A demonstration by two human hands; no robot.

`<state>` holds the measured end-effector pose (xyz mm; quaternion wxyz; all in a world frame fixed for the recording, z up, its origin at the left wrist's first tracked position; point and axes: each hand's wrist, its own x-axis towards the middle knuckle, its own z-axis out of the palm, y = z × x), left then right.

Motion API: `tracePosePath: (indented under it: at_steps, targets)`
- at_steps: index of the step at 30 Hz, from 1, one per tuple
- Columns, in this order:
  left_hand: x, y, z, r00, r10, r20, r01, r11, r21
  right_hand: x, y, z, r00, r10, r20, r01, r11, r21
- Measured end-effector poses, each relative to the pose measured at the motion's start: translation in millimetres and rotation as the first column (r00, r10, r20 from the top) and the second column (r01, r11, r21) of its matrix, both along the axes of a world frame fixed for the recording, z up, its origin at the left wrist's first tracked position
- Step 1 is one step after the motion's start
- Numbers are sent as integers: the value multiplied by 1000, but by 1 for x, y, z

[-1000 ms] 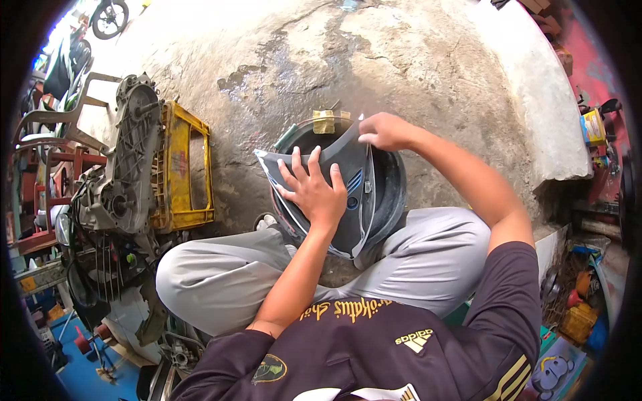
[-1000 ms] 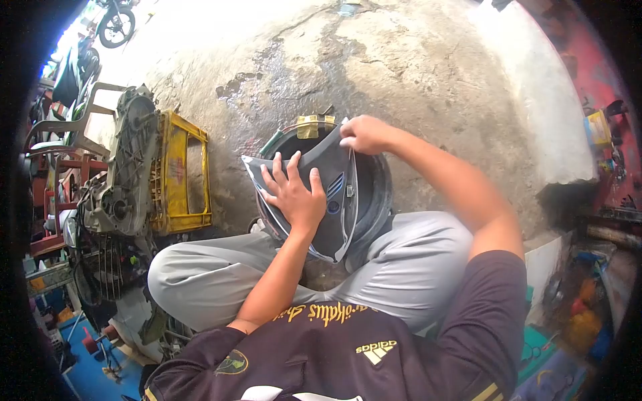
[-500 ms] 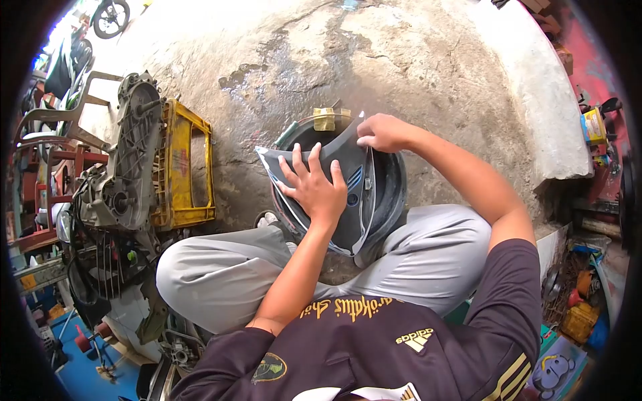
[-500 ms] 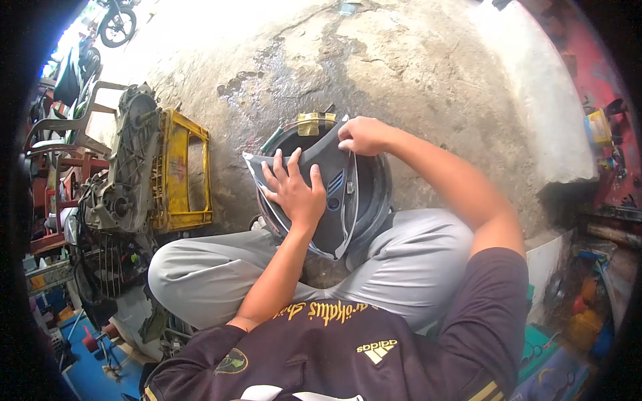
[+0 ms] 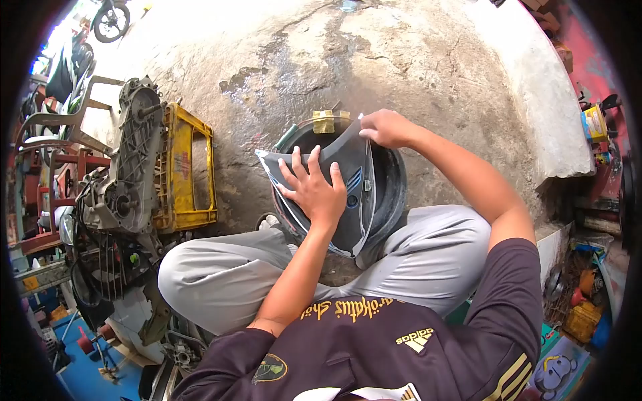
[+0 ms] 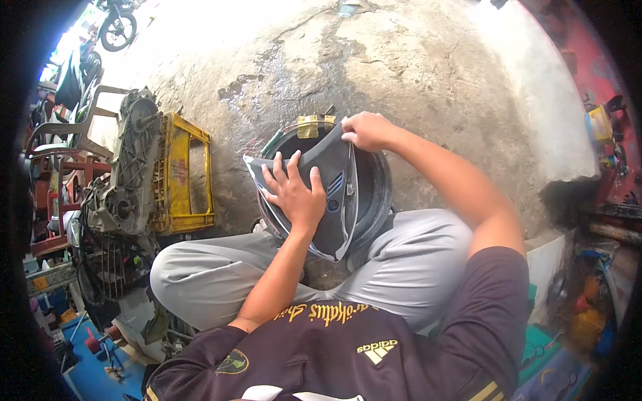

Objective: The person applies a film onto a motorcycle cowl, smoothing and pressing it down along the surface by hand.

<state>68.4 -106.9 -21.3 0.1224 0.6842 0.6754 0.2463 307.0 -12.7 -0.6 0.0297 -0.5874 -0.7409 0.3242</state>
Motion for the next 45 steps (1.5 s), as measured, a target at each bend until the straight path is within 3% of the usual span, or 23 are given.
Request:
tracePosePath:
  at_steps: [3, 5, 6, 11, 13, 18, 23, 27, 31, 33, 34, 39, 41, 42, 45]
  targets:
    - [0, 0, -1, 1000, 5, -6, -5, 1000, -9, 4, -1, -2, 997, -66, -28, 66, 998, 17]
    - [0, 1, -1, 1000, 4, -6, -4, 1000, -2, -5, -8, -1, 998, 22, -62, -20, 999, 39]
    - [0, 0, -1, 1000, 2, -8, -2, 1000, 1, -13, -10, 1, 999, 2, -43, -3, 1000, -25]
    - [0, 0, -2, 1000, 3, 3, -3, 1000, 12, 0, -3, 5, 997, 38, -70, -40, 999, -21]
    - [0, 0, -2, 1000, 2, -18, -2, 1000, 6, 10, 0, -4, 991, -55, -122, 55, 998, -4]
    - [0, 0, 0, 1000, 7, -2, -7, 1000, -1, -17, -10, 9, 994, 56, -95, -59, 998, -27]
    - [1, 0, 0, 1000, 6, 17, -6, 1000, -14, 3, -1, -1, 1000, -10, 29, 8, 998, 69]
    - [-1, 0, -2, 1000, -6, -16, 6, 1000, 17, 6, -4, -4, 989, -108, -105, 113, 993, 43]
    - [0, 0, -1, 1000, -1, -4, 1, 1000, 7, -10, -10, 5, 988, 22, -150, -22, 1000, 7]
    - [0, -1, 0, 1000, 5, 1, -5, 1000, -1, -2, -6, 3, 998, 26, -58, -24, 999, 39]
    - [1, 0, 0, 1000, 10, 10, -10, 1000, -7, 6, -4, -10, 996, -18, -91, 27, 995, 100]
    - [1, 0, 1, 1000, 9, 6, -9, 1000, -14, 5, -6, -3, 994, -77, -77, 83, 994, 73]
    - [0, -1, 0, 1000, 11, 2, -11, 1000, -15, -4, -8, 4, 995, 76, -67, -80, 995, -61]
    - [0, -1, 0, 1000, 7, 9, -7, 1000, -9, -7, -8, 8, 996, 70, -55, -77, 989, -126]
    - [-1, -1, -1, 1000, 0, 9, 0, 1000, -1, -3, -3, 17, 995, 79, 56, -75, 995, -70]
